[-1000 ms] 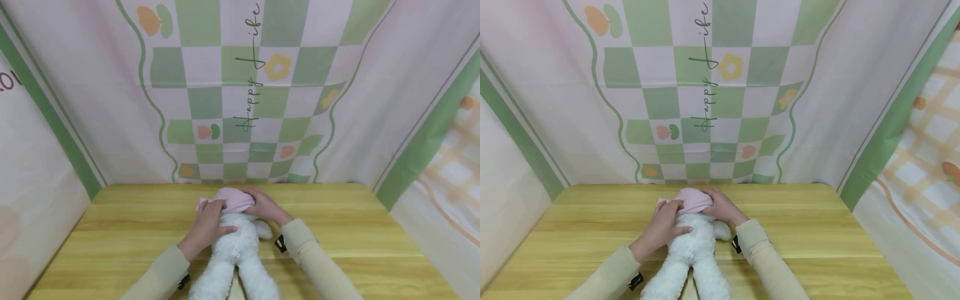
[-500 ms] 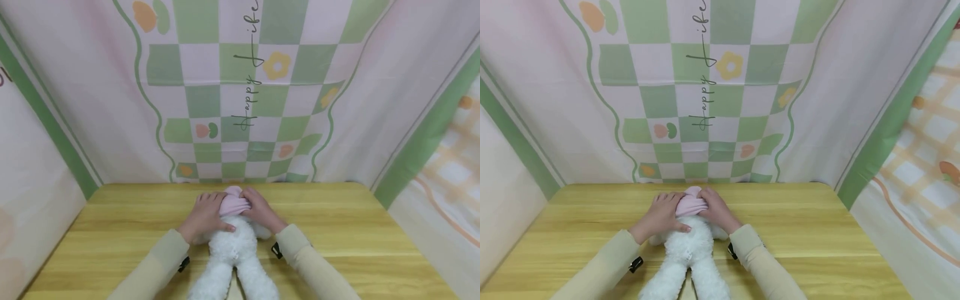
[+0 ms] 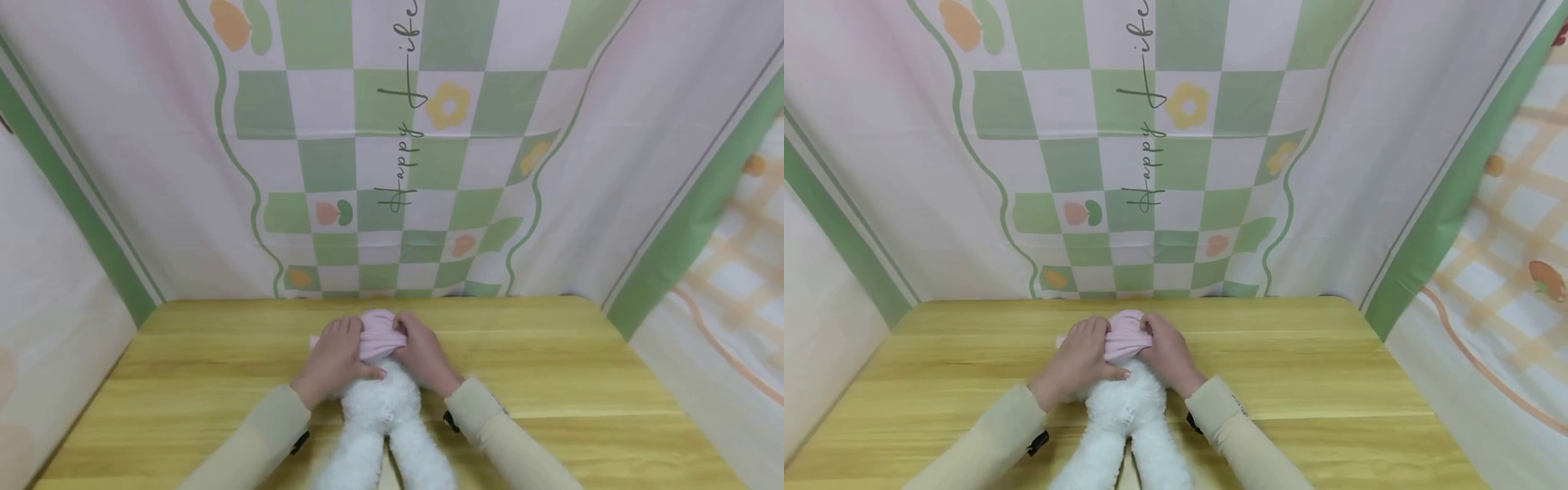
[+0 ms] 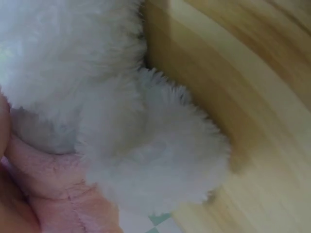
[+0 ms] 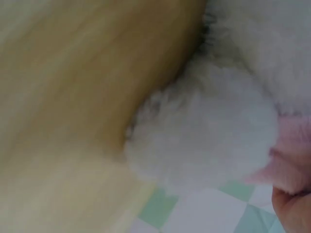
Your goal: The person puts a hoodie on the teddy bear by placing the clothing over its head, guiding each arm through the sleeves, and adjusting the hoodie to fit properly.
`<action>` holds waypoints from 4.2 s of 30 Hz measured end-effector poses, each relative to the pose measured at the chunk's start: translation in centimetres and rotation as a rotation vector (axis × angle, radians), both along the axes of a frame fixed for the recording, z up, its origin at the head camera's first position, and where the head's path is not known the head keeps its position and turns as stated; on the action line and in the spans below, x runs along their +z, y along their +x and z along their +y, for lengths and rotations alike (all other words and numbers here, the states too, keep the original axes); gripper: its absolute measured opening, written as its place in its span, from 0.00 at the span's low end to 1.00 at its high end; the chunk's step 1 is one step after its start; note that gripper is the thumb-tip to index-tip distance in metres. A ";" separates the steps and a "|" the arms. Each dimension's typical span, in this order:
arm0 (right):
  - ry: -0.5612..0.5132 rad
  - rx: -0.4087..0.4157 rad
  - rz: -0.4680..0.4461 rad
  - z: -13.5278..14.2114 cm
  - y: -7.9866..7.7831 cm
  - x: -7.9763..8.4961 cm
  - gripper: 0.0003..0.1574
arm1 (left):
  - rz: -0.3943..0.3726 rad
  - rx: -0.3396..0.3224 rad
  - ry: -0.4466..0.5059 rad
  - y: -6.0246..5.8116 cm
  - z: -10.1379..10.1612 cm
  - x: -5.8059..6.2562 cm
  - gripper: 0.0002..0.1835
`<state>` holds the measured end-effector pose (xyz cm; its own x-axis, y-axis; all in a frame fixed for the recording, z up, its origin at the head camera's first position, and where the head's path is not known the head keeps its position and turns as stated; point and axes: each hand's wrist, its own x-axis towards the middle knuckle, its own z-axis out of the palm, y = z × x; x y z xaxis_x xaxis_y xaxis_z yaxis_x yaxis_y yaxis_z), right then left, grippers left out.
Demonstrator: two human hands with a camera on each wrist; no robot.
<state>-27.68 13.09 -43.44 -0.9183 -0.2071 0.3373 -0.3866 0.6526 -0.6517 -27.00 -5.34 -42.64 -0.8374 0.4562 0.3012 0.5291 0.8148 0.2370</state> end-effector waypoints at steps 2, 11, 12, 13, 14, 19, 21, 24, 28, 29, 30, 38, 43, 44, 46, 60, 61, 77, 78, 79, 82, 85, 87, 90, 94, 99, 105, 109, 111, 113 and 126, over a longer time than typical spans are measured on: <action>0.015 0.009 -0.029 0.3 -0.1 0.2 0.33 | 0.001 0.006 0.003 0.2 0.0 0.0 0.46; 0.063 0.231 -0.246 2.4 -1.0 0.8 0.38 | -0.357 -0.266 0.247 -0.2 -2.8 1.1 0.36; 0.062 0.243 -0.252 2.5 -1.0 0.9 0.35 | -0.399 -0.296 0.264 -0.4 -3.1 1.2 0.34; 0.061 0.251 -0.252 2.6 -0.9 1.0 0.33 | -0.437 -0.321 0.279 -0.6 -3.4 1.2 0.34; 0.064 0.249 -0.248 2.6 -0.9 1.0 0.31 | -0.479 -0.331 0.291 -0.8 -3.6 1.3 0.34; 0.062 0.222 -0.179 2.3 -0.7 0.6 0.22 | -0.545 -0.302 0.300 -1.0 -3.1 0.6 0.44; 0.068 0.217 -0.122 2.1 -0.6 0.3 0.18 | -0.499 -0.269 0.301 -0.8 -2.7 0.2 0.45; 0.062 0.200 -0.038 1.9 -0.4 -0.1 0.16 | -0.387 -0.218 0.320 -0.4 -2.1 -0.3 0.45; 0.021 0.176 0.023 1.7 -0.1 -0.2 0.16 | -0.220 -0.162 0.303 0.0 -1.6 -1.0 0.41; 0.010 0.174 0.030 1.7 -0.1 -0.2 0.16 | -0.172 -0.149 0.294 0.1 -1.4 -1.2 0.38; -0.004 0.177 0.031 1.7 0.0 -0.2 0.16 | -0.121 -0.134 0.280 0.2 -1.3 -1.4 0.36; 0.006 0.370 -0.137 3.4 0.3 0.1 0.37 | 0.153 -0.037 0.216 0.5 -0.5 -2.3 0.23; -0.054 0.430 -0.282 4.2 0.2 0.6 0.40 | 0.091 -0.072 0.177 0.2 -0.9 -1.7 0.27; -0.062 0.423 -0.279 4.2 0.2 0.6 0.38 | 0.028 -0.097 0.180 0.1 -1.1 -1.3 0.29; -0.050 0.392 -0.234 4.1 0.2 0.5 0.33 | -0.127 -0.164 0.201 0.1 -1.8 -0.5 0.35; -0.012 0.254 0.215 2.5 0.1 -0.6 0.16 | -0.168 -0.248 0.214 0.0 -1.9 0.5 0.21; -0.005 0.253 0.248 2.4 0.1 -0.7 0.15 | -0.138 -0.235 0.200 0.1 -1.7 0.4 0.19; 0.057 0.125 0.333 1.5 0.9 -1.0 0.15 | 0.301 -0.168 0.126 1.3 -0.9 -1.4 0.12; 0.051 0.126 0.308 1.5 0.9 -0.9 0.17 | 0.301 -0.165 0.140 1.2 -0.9 -1.4 0.12; 0.047 0.130 0.277 1.6 0.8 -0.9 0.19 | 0.292 -0.161 0.153 1.1 -1.0 -1.3 0.13; 0.060 0.147 0.189 1.9 0.7 -0.5 0.28 | 0.240 -0.158 0.151 0.8 -1.1 -1.1 0.12; 0.110 0.167 0.148 2.0 0.6 -0.1 0.30 | 0.154 -0.176 0.124 0.6 -1.3 -0.9 0.11; 0.135 0.181 0.149 2.1 0.5 0.2 0.29 | 0.110 -0.193 0.104 0.4 -1.4 -0.7 0.12; 0.149 0.197 0.165 2.1 0.4 0.2 0.30 | 0.048 -0.216 0.116 0.2 -1.5 -0.7 0.14; 0.142 0.228 0.128 2.4 0.3 -0.3 0.35 | -0.077 -0.247 0.184 -0.1 -1.8 -0.8 0.14; 0.111 0.253 0.052 3.0 0.1 -0.9 0.35 | -0.118 -0.252 0.210 -0.3 -1.9 -1.0 0.14; 0.069 0.233 0.091 3.0 -0.1 -0.8 0.22 | -0.032 -0.217 0.194 0.0 -1.6 -1.3 0.11; 0.039 0.213 0.093 2.8 -0.1 -0.7 0.17 | -0.008 -0.169 0.214 0.4 -1.1 -1.3 0.14; 0.032 0.205 0.100 2.7 0.0 -0.7 0.14 | -0.013 -0.149 0.232 0.5 -0.9 -1.2 0.15; 0.036 0.193 0.118 2.6 0.0 -0.8 0.12 | -0.022 -0.130 0.239 0.6 -0.7 -1.1 0.17; 0.071 0.086 0.152 2.1 1.1 -0.8 0.12 | -0.018 -0.068 0.162 1.0 -0.2 -0.8 0.15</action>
